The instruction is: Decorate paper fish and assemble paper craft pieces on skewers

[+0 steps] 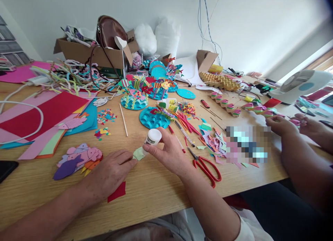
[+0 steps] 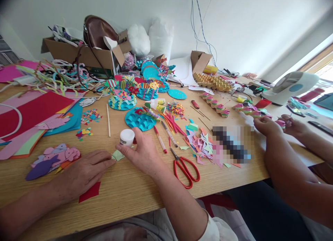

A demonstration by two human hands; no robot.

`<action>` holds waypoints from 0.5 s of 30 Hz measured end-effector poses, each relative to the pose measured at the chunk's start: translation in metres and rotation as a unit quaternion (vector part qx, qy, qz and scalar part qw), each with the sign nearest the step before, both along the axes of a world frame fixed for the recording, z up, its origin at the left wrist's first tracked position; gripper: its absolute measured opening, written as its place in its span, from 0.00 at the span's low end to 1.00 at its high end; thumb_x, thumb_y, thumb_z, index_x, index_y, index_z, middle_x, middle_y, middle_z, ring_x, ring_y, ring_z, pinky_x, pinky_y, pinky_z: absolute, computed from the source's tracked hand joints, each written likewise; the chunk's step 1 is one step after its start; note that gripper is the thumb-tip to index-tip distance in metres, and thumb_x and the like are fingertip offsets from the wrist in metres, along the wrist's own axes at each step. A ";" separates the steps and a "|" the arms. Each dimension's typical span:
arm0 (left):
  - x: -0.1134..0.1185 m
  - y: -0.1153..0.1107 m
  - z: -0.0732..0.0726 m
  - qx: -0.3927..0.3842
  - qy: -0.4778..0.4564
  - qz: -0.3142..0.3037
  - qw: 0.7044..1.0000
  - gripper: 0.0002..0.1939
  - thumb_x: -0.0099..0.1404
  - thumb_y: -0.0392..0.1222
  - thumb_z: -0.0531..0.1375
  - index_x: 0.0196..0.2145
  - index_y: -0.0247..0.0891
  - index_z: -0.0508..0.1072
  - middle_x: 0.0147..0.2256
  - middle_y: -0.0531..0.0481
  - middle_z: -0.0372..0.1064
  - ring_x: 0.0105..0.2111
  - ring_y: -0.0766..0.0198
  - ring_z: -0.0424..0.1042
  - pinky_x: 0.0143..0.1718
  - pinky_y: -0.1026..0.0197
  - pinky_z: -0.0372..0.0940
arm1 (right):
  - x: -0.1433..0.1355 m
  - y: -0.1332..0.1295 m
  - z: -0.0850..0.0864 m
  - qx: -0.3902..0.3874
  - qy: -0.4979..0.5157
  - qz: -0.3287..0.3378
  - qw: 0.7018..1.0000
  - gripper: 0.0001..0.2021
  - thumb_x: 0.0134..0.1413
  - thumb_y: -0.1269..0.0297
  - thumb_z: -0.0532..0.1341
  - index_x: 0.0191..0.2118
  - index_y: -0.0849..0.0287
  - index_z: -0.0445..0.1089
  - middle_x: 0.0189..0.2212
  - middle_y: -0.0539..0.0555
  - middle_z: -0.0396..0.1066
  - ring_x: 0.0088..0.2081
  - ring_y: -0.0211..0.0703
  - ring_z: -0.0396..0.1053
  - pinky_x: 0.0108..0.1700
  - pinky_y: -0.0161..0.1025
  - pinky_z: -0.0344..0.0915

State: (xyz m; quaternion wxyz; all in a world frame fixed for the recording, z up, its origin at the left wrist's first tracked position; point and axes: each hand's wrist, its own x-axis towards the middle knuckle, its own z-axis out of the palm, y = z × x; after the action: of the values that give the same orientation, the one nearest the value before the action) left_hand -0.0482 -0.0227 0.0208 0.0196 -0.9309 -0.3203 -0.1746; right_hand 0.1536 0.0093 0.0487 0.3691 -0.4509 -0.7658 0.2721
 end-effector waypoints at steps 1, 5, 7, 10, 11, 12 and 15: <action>0.000 0.000 0.000 -0.001 0.000 0.000 1.000 0.17 0.66 0.30 0.44 0.40 0.34 0.72 0.37 0.44 0.71 0.37 0.61 0.69 0.40 0.58 0.68 | -0.001 -0.001 0.000 -0.004 0.003 0.010 1.000 0.12 0.50 0.56 0.61 0.29 0.57 0.59 0.25 0.47 0.63 0.28 0.37 0.61 0.29 0.34 0.54; 0.000 0.000 0.000 -0.007 0.002 0.005 1.000 0.17 0.65 0.30 0.44 0.41 0.35 0.71 0.38 0.45 0.71 0.38 0.61 0.69 0.41 0.58 0.68 | -0.005 -0.004 -0.001 -0.016 0.024 0.044 0.999 0.13 0.51 0.54 0.61 0.30 0.57 0.59 0.26 0.47 0.64 0.29 0.37 0.61 0.29 0.32 0.55; 0.000 0.000 0.000 -0.006 0.001 0.002 1.000 0.18 0.65 0.29 0.44 0.42 0.35 0.71 0.37 0.45 0.71 0.38 0.61 0.69 0.41 0.58 0.68 | -0.005 -0.003 -0.001 -0.017 0.027 0.053 0.998 0.13 0.51 0.54 0.61 0.31 0.58 0.60 0.26 0.48 0.64 0.29 0.37 0.61 0.29 0.32 0.55; 0.000 0.000 0.001 -0.002 -0.001 -0.002 1.000 0.18 0.65 0.29 0.44 0.41 0.34 0.72 0.37 0.45 0.71 0.38 0.61 0.69 0.41 0.58 0.68 | -0.003 -0.002 -0.001 -0.010 0.013 0.039 0.999 0.12 0.51 0.55 0.61 0.30 0.57 0.60 0.25 0.47 0.64 0.28 0.37 0.61 0.29 0.32 0.54; 0.000 0.000 0.001 -0.002 -0.001 0.000 1.000 0.18 0.65 0.29 0.44 0.41 0.34 0.72 0.37 0.45 0.71 0.38 0.61 0.69 0.41 0.58 0.68 | -0.002 -0.002 -0.001 -0.006 0.005 0.028 1.000 0.12 0.51 0.56 0.61 0.30 0.57 0.59 0.25 0.47 0.63 0.28 0.37 0.60 0.29 0.33 0.54; 0.000 0.000 0.001 -0.004 0.001 0.002 1.000 0.17 0.65 0.28 0.44 0.41 0.35 0.72 0.37 0.45 0.71 0.38 0.61 0.69 0.41 0.58 0.68 | -0.001 -0.001 -0.001 -0.001 -0.002 0.019 1.000 0.12 0.50 0.56 0.62 0.30 0.57 0.59 0.24 0.47 0.63 0.27 0.37 0.60 0.28 0.33 0.54; 0.000 0.000 0.000 0.000 0.001 0.003 1.000 0.17 0.65 0.28 0.44 0.40 0.35 0.72 0.37 0.45 0.71 0.37 0.61 0.69 0.40 0.59 0.68 | 0.000 -0.001 -0.001 0.007 -0.006 0.014 1.000 0.12 0.50 0.57 0.62 0.30 0.57 0.59 0.24 0.47 0.63 0.27 0.37 0.60 0.28 0.33 0.54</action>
State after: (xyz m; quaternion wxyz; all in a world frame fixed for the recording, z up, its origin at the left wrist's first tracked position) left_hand -0.0485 -0.0224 0.0210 0.0204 -0.9301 -0.3230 -0.1738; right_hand 0.1531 0.0084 0.0475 0.3635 -0.4393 -0.7761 0.2694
